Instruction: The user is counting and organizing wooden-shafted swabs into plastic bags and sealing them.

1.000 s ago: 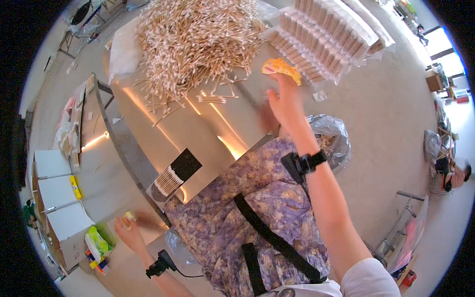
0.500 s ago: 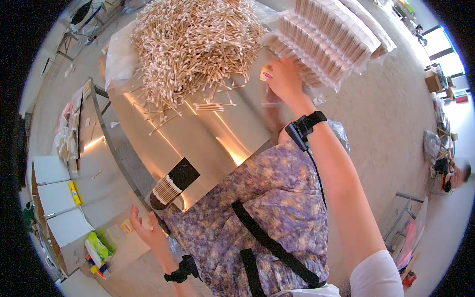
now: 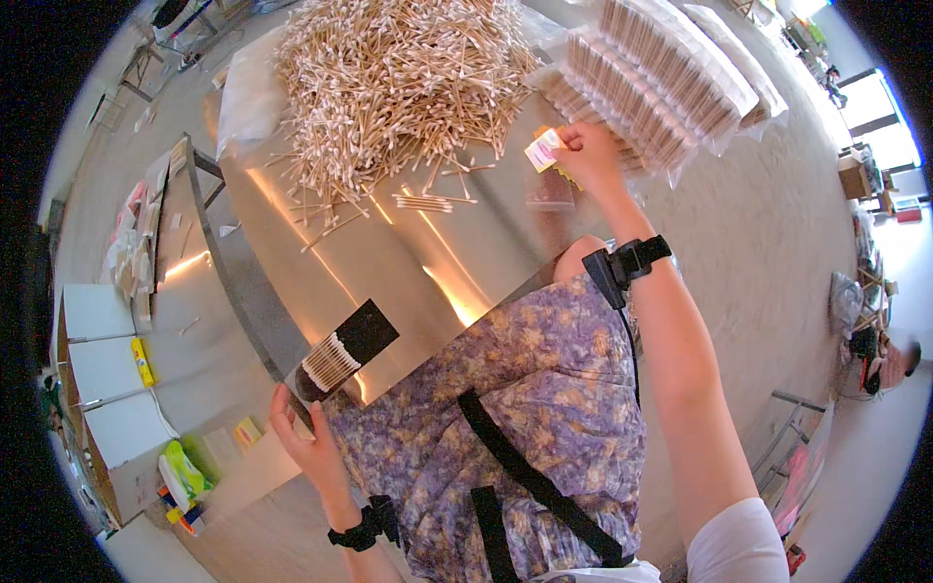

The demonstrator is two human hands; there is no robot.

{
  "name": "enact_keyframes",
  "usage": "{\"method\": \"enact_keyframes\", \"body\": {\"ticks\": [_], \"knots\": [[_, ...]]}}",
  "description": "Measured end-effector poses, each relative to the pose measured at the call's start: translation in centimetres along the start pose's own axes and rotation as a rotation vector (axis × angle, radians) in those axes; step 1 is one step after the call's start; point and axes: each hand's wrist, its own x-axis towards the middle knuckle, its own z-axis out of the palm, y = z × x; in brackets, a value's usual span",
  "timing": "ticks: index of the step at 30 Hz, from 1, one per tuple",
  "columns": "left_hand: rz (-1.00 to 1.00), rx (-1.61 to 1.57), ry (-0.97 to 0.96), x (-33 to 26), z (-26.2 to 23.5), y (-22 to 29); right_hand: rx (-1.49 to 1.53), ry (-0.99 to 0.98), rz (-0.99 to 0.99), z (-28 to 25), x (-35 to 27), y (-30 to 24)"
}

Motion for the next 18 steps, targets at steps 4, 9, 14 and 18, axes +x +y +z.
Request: {"method": "enact_keyframes", "body": {"ticks": [4, 9, 14, 18], "knots": [[0.008, -0.020, -0.007, -0.3, 0.4, -0.2, -0.111, 0.068, 0.057, -0.8, -0.4, 0.1], [0.029, -0.023, 0.045, -0.3, 0.5, 0.8, -0.278, 0.253, -0.017, -0.8, -3.2, -4.4], [-0.084, -0.354, -0.162, -0.7, 1.1, 4.4, 0.009, -0.471, -0.268, 4.5, -13.0, -15.2], [-0.026, -0.442, -0.421, -0.2, 2.3, 6.9, -0.028, -0.755, -0.628, 7.6, -17.9, -19.0]]}}
